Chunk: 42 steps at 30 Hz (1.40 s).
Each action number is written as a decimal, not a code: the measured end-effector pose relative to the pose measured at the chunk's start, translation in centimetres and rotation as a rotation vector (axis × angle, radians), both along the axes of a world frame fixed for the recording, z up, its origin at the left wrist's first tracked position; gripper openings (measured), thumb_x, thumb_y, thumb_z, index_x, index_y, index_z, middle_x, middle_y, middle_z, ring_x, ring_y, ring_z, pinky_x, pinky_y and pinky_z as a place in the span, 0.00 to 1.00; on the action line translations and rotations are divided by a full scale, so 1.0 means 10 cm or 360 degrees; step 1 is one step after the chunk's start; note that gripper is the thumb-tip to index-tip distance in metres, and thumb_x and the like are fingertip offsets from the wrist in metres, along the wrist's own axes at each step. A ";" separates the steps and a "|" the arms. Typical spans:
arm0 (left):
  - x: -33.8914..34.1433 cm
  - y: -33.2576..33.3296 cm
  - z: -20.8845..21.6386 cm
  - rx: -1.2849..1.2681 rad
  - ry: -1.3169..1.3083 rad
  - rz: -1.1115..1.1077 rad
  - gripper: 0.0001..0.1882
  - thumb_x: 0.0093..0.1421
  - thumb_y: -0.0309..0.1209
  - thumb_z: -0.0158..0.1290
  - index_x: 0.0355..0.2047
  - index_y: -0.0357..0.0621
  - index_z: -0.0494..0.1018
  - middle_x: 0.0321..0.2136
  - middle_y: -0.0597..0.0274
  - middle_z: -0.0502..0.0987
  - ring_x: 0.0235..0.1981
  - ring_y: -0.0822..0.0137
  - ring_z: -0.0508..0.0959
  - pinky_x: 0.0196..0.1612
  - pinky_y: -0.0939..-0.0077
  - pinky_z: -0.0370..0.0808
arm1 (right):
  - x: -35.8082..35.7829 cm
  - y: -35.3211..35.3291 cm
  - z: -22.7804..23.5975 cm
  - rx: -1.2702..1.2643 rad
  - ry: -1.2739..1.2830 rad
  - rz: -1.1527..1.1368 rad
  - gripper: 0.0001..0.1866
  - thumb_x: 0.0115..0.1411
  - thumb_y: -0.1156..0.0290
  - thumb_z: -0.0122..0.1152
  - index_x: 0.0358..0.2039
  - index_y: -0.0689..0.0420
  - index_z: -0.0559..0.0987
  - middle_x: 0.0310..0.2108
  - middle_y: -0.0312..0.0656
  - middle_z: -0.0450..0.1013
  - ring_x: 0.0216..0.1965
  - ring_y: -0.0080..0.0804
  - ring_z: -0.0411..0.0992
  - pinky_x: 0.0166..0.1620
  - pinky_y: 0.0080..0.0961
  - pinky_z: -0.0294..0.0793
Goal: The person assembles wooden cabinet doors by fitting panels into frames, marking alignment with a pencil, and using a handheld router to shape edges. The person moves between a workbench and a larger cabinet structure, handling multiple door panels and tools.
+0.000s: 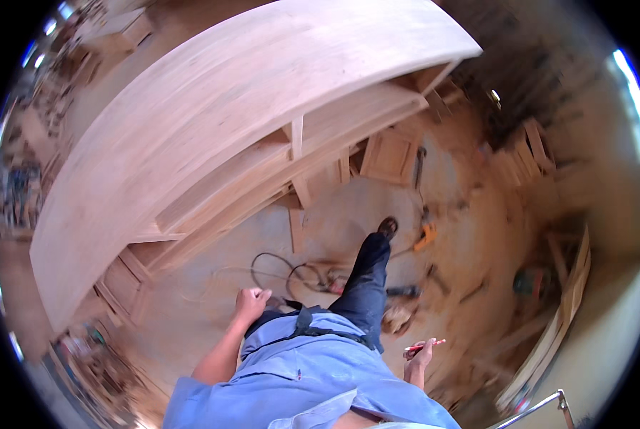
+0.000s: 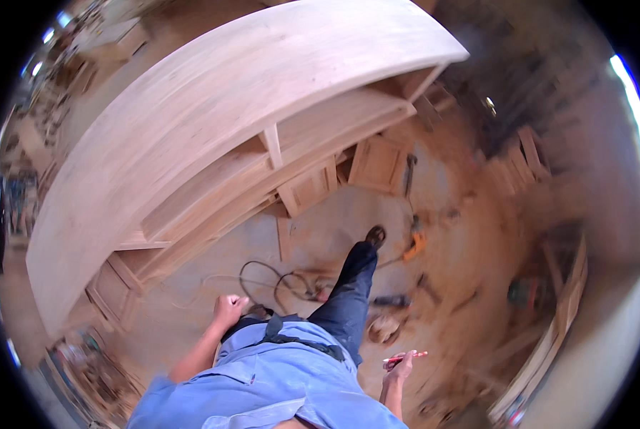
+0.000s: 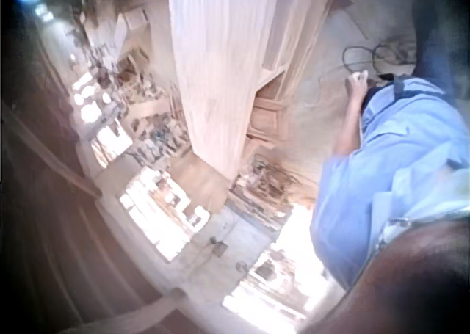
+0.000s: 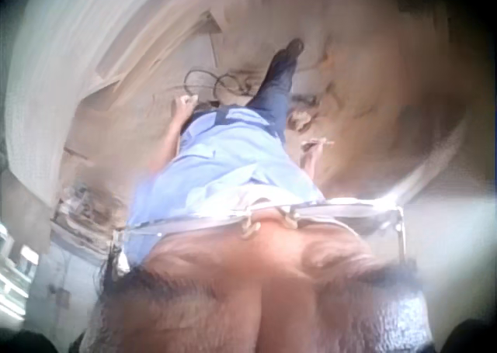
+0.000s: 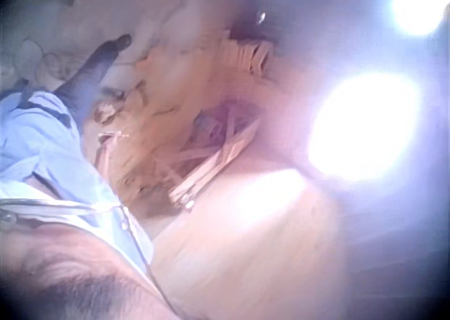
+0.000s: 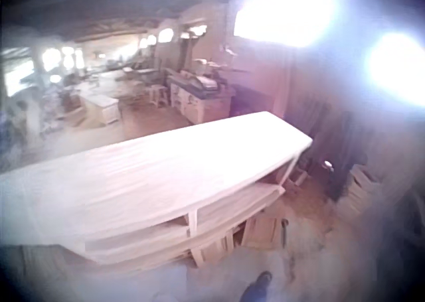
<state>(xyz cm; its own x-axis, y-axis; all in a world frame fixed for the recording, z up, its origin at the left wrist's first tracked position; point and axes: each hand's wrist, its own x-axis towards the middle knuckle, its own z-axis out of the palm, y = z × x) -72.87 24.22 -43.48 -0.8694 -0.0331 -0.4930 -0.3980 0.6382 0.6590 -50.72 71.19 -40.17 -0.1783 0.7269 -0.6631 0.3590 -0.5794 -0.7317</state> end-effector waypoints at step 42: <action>-0.78 4.22 -0.16 0.0026 -0.0856 0.1219 0.19 0.61 0.33 0.60 0.49 0.32 0.77 0.32 0.50 0.83 0.34 0.67 0.82 0.42 0.72 0.77 | -6.78 -1.47 -0.81 -0.0970 0.0971 0.1868 0.09 0.65 0.71 0.57 0.32 0.62 0.80 0.25 0.39 0.78 0.28 0.26 0.76 0.30 0.26 0.75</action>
